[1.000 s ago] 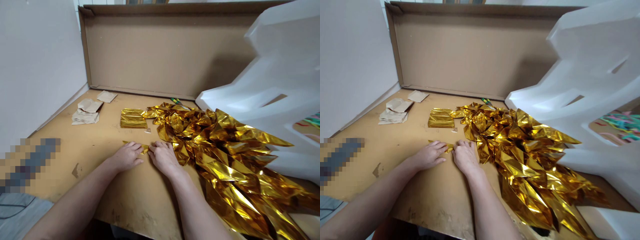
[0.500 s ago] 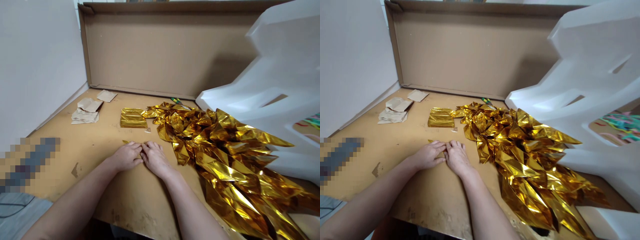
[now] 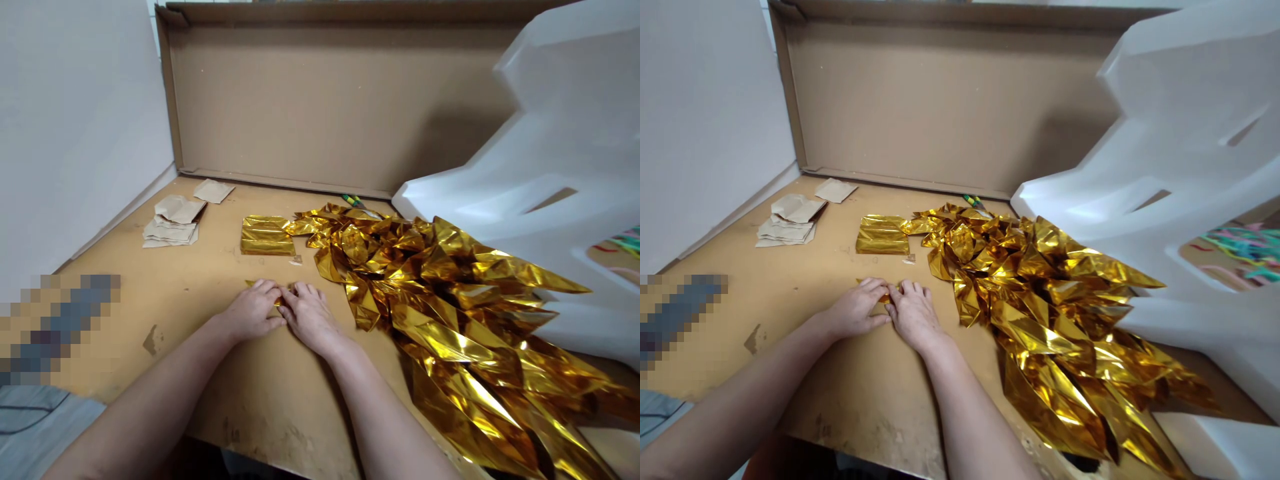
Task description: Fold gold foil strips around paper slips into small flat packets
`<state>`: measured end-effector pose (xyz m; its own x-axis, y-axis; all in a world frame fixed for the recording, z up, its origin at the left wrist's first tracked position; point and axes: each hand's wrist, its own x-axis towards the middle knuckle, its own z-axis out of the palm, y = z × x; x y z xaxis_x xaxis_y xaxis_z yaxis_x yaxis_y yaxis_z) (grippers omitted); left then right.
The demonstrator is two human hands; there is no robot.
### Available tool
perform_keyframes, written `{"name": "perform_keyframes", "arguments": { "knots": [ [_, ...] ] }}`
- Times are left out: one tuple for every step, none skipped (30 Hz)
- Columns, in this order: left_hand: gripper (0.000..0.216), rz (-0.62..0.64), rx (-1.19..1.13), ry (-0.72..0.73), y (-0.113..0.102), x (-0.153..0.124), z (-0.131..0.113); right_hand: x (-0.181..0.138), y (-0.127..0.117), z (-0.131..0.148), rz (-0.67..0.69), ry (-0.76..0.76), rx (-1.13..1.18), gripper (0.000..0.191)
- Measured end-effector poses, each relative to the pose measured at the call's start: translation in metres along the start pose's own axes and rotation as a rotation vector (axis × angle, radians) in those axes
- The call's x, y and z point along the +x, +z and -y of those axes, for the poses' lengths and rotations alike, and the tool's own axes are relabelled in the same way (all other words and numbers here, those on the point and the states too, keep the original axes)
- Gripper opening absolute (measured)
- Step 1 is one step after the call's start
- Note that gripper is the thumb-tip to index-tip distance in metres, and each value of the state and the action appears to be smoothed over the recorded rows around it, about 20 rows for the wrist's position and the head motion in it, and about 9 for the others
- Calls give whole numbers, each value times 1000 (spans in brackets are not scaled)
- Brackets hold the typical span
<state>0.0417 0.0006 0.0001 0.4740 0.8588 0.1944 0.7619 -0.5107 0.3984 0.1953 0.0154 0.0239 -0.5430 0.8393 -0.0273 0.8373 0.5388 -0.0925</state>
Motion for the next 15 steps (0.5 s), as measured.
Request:
{"name": "perform_keyframes", "arguments": {
  "knots": [
    [36, -1, -3, -1, 0, 0, 0, 0, 0, 0, 2, 1, -2, 37],
    [37, 0, -6, -3, 0, 0, -1, 0, 0, 0, 2, 3, -2, 37],
    [37, 2, -10, -5, -1, 0, -1, 0, 0, 0, 0, 6, -3, 36],
    [37, 4, -16, -6, -1, 0, -2, 0, 0, 1, -1, 8, -4, 36],
    [37, 5, -21, -5, -2, 0, -2, 0, 0, 1, 0, 8, -6, 35],
    [37, 7, -24, -2, -2, 0, -2, 0, 0, 1, 1, 8, -9, 35],
    [37, 7, -26, 1, -2, 0, -2, 0, -1, 1, 3, 8, -12, 34],
    [36, 8, -26, 4, -2, 0, -2, 0, -1, 1, 5, 6, -14, 34],
    [36, 11, -25, 7, -3, 0, -2, 0, -1, 1, 6, 3, -14, 34],
    [36, 17, -25, 12, -3, 0, -2, -1, -1, 1, 6, 0, -14, 35],
    [36, 22, -24, 17, -3, 0, -1, -1, -2, 1, 3, 0, -14, 35],
    [36, 27, -23, 22, -3, 0, -1, -1, -2, 2, 1, 0, -17, 35],
    [36, 30, -22, 25, -3, 0, -1, -1, -3, 2, -1, 0, -21, 34],
    [36, 32, -17, 26, -4, 0, -1, -1, -4, 3, -1, 0, -25, 33],
    [35, 34, -11, 26, -4, 0, -1, -1, -4, 4, 1, 0, -30, 32]
  ]
}}
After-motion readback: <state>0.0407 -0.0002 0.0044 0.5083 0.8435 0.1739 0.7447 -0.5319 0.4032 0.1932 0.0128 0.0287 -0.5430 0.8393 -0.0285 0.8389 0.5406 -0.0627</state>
